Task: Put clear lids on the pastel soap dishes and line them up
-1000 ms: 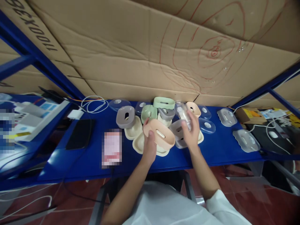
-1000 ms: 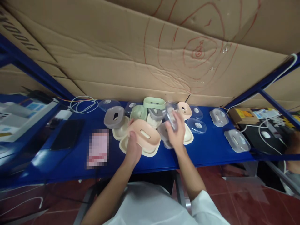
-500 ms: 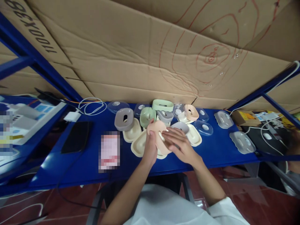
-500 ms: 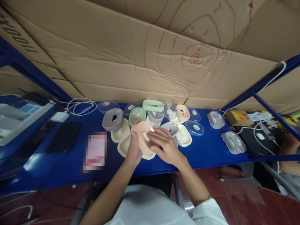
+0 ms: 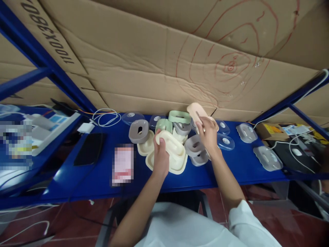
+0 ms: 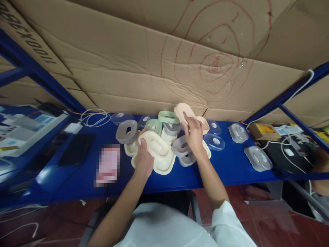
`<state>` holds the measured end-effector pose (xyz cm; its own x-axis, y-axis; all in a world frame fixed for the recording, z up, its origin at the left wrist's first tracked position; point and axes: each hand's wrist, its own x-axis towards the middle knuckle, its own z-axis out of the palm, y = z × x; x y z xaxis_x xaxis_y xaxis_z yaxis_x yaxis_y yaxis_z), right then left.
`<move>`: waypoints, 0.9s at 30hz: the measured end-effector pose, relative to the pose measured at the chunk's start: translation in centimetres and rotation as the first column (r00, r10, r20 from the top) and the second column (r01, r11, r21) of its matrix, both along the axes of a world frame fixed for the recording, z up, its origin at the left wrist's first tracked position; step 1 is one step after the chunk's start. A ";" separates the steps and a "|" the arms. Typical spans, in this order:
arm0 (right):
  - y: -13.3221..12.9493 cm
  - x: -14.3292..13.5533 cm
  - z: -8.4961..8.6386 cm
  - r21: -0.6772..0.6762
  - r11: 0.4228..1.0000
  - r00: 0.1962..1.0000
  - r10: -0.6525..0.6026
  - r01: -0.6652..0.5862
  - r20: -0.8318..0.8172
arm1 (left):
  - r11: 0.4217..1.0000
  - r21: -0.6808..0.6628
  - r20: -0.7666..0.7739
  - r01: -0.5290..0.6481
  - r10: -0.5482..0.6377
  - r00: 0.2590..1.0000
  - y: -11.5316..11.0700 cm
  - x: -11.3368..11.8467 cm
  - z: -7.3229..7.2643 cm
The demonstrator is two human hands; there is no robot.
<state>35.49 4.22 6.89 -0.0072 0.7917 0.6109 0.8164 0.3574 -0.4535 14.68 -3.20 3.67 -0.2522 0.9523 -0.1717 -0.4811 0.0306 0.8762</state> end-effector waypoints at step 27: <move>-8.1 26.5 -2.9 -0.048 0.651 0.649 -0.743 0.758 0.164 | 0.899 0.358 -0.932 0.251 0.330 0.147 -9.7 -9.4 -5.9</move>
